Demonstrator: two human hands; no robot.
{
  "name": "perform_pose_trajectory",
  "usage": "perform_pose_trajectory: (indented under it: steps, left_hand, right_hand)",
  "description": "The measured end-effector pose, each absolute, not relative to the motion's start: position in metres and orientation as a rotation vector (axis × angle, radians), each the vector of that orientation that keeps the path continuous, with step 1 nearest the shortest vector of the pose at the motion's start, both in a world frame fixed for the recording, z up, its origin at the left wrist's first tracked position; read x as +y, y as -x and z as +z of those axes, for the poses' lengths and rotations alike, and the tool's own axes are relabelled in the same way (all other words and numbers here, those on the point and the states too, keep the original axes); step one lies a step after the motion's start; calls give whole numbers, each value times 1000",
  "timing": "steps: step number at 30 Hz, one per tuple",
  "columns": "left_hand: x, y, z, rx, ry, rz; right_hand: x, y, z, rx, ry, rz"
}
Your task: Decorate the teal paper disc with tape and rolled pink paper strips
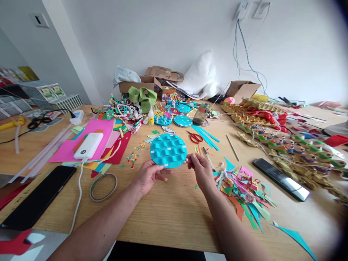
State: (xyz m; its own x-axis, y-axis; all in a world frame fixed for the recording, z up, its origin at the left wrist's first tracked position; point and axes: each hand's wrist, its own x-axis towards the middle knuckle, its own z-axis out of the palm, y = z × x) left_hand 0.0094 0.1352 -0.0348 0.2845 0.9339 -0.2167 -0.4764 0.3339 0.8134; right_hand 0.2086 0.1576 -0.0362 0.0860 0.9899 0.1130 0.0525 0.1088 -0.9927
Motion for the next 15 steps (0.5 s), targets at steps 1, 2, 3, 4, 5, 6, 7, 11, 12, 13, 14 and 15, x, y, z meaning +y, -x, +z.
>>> perform_pose_trajectory:
  steps: [1,2,3,4,5,6,7,11,12,13,14,15]
  left_hand:
    - [136,-9,-35,798,-692,1089]
    - [137,-9,-36,812,-681,1123]
    - [138,-9,-36,825,-673,1152]
    - [138,-9,-37,837,-667,1173]
    - [139,-9,-38,848,-663,1188]
    - [139,-9,-38,857,-661,1200]
    - [139,-10,-38,866,-660,1207]
    - [138,-12,-38,886,-651,1227]
    - [138,-13,-37,883,-653,1226]
    - [137,-13,-37,877,-660,1224]
    - [137,-14,-37,869,-667,1221]
    - [136,-14,-37,863,-672,1220]
  right_hand:
    - [157,-208,-36,-1253,1232,958]
    - [156,-207,-35,-1286,1259,871]
    - [154,-205,-35,-1325,1279,785]
    - [151,-202,-34,-1364,1288,709]
    - [148,-199,-32,-1400,1282,651]
    - [145,-196,-32,-1429,1263,614]
    - [141,-193,-31,-1448,1241,597]
    - [131,-180,-32,-1553,1200,703]
    - [129,-178,-34,-1594,1194,748]
    - [127,-176,-35,-1638,1185,790]
    - [126,-174,-36,-1678,1174,822]
    - [125,-172,-37,-1710,1167,837]
